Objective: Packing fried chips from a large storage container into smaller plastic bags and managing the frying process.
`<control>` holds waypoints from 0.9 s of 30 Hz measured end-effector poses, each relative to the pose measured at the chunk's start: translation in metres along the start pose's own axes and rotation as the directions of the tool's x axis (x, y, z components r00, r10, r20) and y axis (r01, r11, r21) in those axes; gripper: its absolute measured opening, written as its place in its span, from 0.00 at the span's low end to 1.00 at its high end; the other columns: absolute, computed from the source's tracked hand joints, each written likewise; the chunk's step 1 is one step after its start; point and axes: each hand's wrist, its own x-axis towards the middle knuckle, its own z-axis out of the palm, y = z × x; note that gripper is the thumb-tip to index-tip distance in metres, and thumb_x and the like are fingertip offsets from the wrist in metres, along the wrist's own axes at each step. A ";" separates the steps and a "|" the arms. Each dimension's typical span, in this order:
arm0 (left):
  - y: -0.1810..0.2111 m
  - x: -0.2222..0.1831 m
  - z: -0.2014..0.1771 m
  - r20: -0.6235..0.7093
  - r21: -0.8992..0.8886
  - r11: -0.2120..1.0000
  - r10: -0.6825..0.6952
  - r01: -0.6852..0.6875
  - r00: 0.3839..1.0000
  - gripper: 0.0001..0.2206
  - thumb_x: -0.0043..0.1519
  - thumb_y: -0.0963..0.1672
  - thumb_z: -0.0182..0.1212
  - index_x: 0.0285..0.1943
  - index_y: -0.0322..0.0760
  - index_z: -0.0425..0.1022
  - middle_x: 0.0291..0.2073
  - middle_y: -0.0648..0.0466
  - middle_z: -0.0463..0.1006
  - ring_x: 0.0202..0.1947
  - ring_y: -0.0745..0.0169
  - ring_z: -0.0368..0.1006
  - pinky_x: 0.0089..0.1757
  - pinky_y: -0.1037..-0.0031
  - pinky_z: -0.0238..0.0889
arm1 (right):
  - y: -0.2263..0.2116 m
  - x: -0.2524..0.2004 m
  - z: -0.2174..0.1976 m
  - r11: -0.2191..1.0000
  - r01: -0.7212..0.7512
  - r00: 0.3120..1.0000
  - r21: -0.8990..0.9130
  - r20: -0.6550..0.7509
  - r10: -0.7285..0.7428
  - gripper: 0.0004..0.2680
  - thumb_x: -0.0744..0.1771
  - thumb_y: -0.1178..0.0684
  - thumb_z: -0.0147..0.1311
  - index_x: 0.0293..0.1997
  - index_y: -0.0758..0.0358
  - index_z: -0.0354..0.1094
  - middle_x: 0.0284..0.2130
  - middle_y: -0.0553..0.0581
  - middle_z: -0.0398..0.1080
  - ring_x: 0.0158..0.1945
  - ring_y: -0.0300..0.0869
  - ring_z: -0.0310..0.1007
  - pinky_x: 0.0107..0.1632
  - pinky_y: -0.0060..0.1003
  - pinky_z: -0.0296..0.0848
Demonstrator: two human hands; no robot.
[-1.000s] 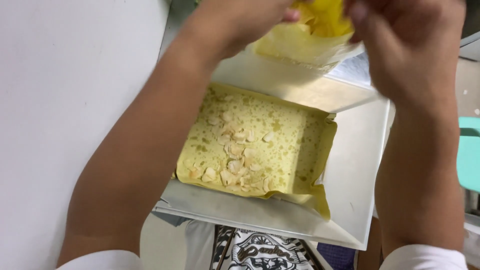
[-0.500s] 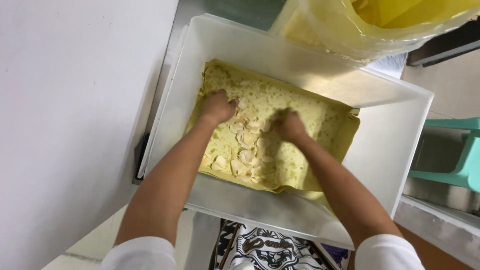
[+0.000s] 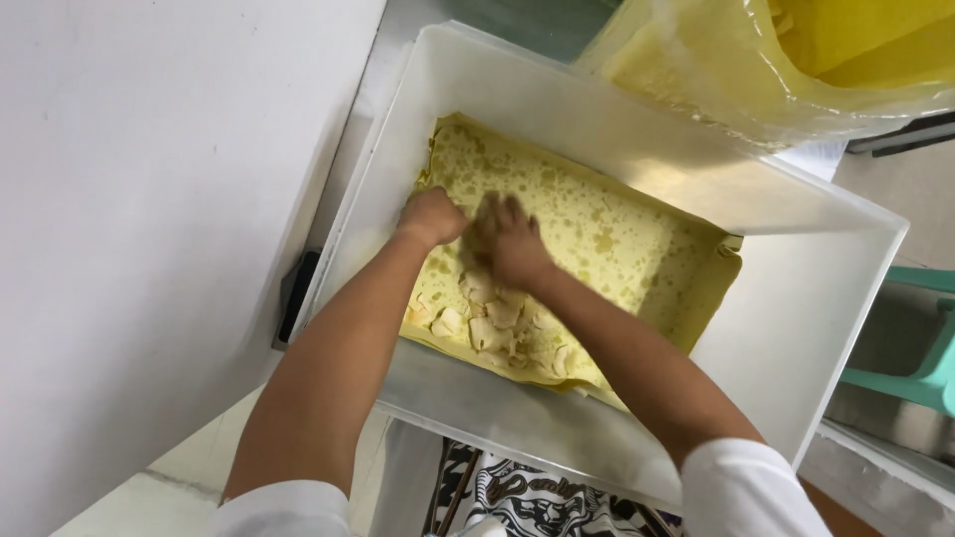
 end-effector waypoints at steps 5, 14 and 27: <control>0.003 -0.022 0.009 0.249 0.344 0.936 -0.012 -0.077 0.968 0.32 0.68 0.56 0.39 0.66 0.28 0.72 0.63 0.38 0.74 0.66 0.40 0.68 0.62 0.49 0.62 | 0.000 -0.067 0.038 0.993 0.094 0.960 0.066 0.258 -0.109 0.22 0.68 0.43 0.54 0.71 0.48 0.61 0.71 0.60 0.53 0.72 0.62 0.52 0.61 0.66 0.68; 0.007 -0.036 0.027 0.567 0.355 0.933 -0.159 -0.066 0.808 0.39 0.68 0.63 0.27 0.80 0.39 0.55 0.73 0.42 0.63 0.57 0.44 0.73 0.60 0.49 0.64 | 0.059 -0.086 0.061 0.937 -0.247 0.965 0.249 0.150 0.215 0.21 0.68 0.40 0.56 0.69 0.51 0.60 0.57 0.66 0.65 0.58 0.66 0.72 0.56 0.59 0.76; 0.031 -0.069 0.027 0.616 -0.063 0.962 -0.171 0.264 0.769 0.38 0.67 0.61 0.44 0.82 0.44 0.47 0.77 0.38 0.44 0.51 0.38 0.66 0.37 0.25 0.72 | 0.089 -0.129 0.068 0.826 -0.537 0.790 0.173 0.445 0.421 0.19 0.71 0.43 0.42 0.65 0.66 0.56 0.59 0.72 0.61 0.57 0.71 0.72 0.53 0.61 0.77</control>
